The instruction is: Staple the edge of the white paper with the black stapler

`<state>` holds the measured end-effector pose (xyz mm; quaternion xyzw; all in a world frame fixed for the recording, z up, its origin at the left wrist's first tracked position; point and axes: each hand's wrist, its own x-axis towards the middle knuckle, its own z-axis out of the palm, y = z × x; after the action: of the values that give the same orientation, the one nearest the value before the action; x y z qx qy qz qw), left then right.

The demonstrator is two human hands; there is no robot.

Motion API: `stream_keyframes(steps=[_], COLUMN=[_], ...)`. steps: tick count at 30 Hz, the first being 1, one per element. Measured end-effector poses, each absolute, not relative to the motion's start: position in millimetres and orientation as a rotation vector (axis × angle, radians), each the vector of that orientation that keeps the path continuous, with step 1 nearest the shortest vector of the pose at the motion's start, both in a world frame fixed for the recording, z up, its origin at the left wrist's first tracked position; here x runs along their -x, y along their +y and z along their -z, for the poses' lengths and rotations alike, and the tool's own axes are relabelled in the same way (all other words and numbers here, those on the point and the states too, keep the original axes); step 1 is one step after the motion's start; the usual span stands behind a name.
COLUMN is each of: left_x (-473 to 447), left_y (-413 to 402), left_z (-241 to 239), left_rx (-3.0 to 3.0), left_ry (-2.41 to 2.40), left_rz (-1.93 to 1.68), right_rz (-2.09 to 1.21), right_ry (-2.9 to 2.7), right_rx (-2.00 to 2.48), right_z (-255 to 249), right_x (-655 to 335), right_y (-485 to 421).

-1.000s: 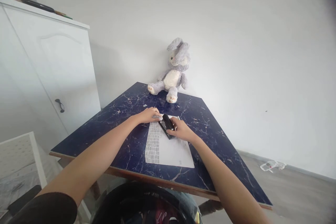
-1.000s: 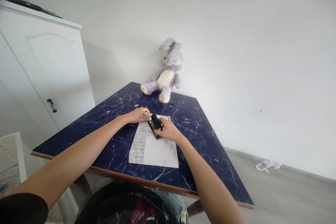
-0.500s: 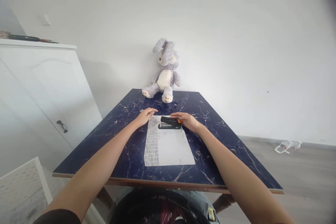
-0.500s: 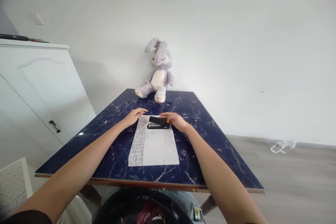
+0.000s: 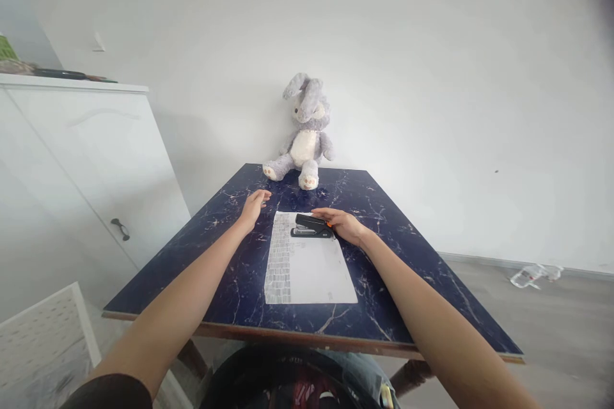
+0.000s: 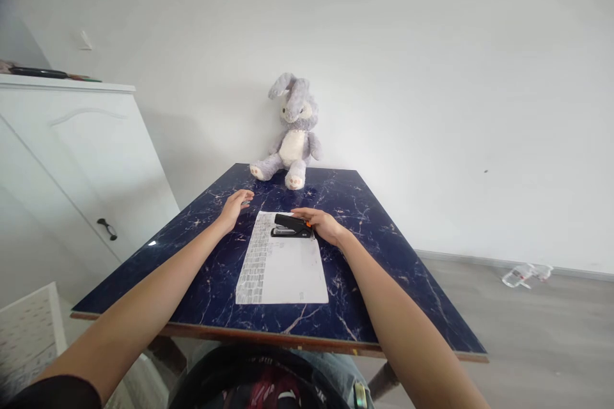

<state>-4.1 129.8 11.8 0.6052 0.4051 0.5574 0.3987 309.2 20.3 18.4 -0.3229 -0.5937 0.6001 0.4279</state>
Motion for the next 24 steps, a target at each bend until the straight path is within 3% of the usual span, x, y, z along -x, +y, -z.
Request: stream_keyframes(steps=[12, 18, 24], left_x=[12, 9, -6], left_y=[144, 140, 119], left_z=[-2, -6, -22], left_rx=[-1.382, -1.432, -1.348], left_ry=[1.126, 1.115, 0.975], left_rz=[-1.449, -1.433, -1.219], right_rz=[-1.437, -0.824, -0.235], right_ry=[-1.534, -1.989, -1.947], right_rx=[0.847, 1.085, 1.112], right_z=[-21, -23, -28], right_x=[-306, -292, -281], right_y=[18, 12, 3])
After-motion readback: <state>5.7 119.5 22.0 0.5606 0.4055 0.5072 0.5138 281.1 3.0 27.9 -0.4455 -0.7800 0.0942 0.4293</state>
